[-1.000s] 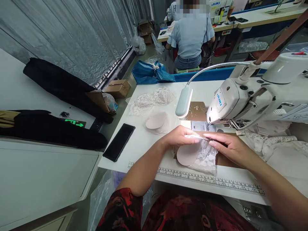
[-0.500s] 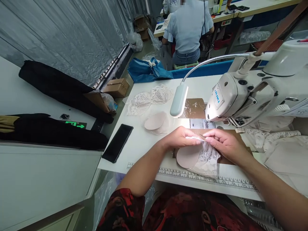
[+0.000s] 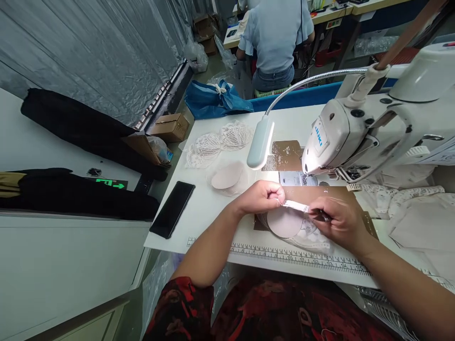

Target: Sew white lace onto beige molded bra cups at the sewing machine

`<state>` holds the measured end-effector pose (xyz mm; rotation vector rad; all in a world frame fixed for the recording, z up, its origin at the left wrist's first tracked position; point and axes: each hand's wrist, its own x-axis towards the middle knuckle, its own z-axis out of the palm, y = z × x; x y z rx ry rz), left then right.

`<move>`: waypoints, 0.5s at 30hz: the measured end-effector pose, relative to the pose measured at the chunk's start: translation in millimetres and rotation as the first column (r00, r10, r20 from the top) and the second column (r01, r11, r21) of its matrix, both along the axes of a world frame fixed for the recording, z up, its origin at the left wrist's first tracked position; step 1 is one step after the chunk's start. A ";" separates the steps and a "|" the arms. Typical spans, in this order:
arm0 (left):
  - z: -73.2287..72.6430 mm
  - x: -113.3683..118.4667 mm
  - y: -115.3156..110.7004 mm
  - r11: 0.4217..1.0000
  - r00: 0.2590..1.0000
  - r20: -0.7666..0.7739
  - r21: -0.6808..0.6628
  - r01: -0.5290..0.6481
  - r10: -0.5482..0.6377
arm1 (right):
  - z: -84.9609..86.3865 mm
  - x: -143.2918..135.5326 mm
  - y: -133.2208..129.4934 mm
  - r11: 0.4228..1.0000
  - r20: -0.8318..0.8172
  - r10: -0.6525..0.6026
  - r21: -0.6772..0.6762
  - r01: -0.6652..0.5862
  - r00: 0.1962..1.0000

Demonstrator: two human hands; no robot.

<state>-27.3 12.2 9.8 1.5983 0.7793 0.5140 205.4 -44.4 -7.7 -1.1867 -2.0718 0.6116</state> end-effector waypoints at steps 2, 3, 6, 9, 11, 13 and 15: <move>2.7 -2.7 0.7 0.995 0.999 -0.034 0.088 0.044 -0.041 | -4.5 4.4 -3.0 0.993 0.074 0.061 0.092 -0.068 0.995; 3.5 -3.6 1.0 0.990 0.997 -0.044 0.126 0.065 -0.060 | -6.4 6.5 -4.3 0.989 0.116 0.067 0.120 -0.081 0.991; 4.0 -5.3 1.3 0.978 0.993 -0.053 0.177 0.109 -0.101 | -10.2 11.1 -7.2 0.979 0.203 0.077 0.170 -0.112 0.976; 2.7 -6.1 1.6 0.973 0.993 -0.041 0.199 0.116 -0.110 | -10.7 10.9 -7.5 0.970 0.199 0.107 0.196 -0.147 0.974; 1.9 -7.1 2.3 0.975 0.996 -0.036 0.204 0.088 -0.082 | -8.6 7.8 -5.2 0.985 0.154 0.070 0.149 -0.093 0.986; 1.0 -9.1 3.4 0.986 0.997 -0.069 0.161 0.035 -0.025 | -4.5 4.0 -0.9 0.998 0.133 -0.056 0.013 0.054 0.990; -0.1 -11.9 5.0 0.997 0.990 -0.137 0.080 -0.019 0.030 | 0.8 1.4 4.0 0.968 0.164 -0.182 -0.144 0.206 0.970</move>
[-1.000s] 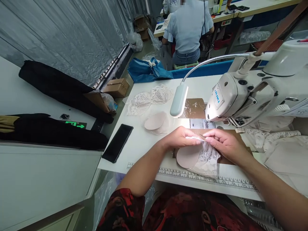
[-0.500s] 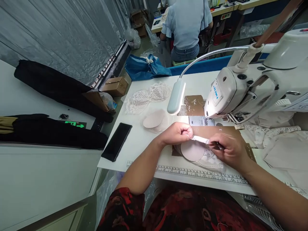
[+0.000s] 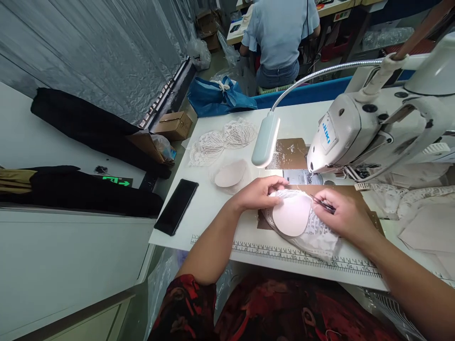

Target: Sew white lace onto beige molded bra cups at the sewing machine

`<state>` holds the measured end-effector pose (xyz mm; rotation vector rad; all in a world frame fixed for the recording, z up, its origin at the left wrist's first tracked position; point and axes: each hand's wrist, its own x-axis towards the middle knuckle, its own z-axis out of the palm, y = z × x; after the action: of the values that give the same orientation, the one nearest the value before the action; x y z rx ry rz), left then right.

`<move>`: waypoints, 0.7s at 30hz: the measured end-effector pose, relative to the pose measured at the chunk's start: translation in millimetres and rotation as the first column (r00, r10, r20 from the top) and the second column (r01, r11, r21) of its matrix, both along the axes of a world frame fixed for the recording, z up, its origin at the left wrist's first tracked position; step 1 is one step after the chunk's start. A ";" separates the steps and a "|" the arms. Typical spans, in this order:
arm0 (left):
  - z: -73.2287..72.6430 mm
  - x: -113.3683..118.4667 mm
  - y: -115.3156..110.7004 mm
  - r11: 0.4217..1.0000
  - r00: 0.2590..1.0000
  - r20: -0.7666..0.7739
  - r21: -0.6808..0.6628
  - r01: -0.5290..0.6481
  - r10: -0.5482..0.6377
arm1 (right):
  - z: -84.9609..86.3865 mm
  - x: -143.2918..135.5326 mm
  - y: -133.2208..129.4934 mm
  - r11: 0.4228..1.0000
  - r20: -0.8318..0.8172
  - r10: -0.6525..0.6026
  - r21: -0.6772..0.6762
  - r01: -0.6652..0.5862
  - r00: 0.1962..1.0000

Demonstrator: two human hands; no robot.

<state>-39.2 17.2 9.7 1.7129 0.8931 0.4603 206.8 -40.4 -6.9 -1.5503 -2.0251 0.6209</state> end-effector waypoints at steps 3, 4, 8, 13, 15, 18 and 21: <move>-1.1 -4.2 2.3 0.995 0.998 -0.049 -0.094 -0.042 0.037 | 6.0 0.0 5.7 0.990 0.013 -0.076 -0.122 0.077 0.997; -1.1 -5.3 2.9 0.993 0.998 -0.038 -0.108 -0.044 0.040 | 6.6 0.9 6.9 0.988 0.012 -0.079 -0.133 0.080 0.997; 0.7 -7.1 3.6 0.989 0.998 -0.002 -0.133 -0.068 0.069 | 1.5 7.0 9.3 0.986 0.025 -0.055 -0.157 0.059 0.998; -1.6 -3.1 1.0 0.990 0.998 0.029 -0.134 -0.055 0.059 | -6.1 10.4 13.1 0.985 0.029 -0.062 -0.159 0.066 0.998; -6.0 1.6 -0.4 0.992 0.997 0.057 -0.123 -0.036 0.043 | -5.2 6.6 14.9 0.995 0.050 -0.073 -0.060 0.076 0.996; -12.1 11.6 -3.1 0.994 0.991 0.134 -0.105 0.001 0.013 | -2.2 -2.9 16.7 0.998 -0.001 0.040 0.054 -0.040 0.999; -7.3 17.6 -8.5 0.998 0.982 0.179 -0.001 -0.067 0.066 | -0.4 -9.3 16.2 0.986 -0.111 0.164 -0.017 -0.167 0.980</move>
<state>-21.6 8.7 2.4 1.6211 0.8207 0.6509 197.5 -24.2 -7.3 -1.3408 -2.0838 0.7814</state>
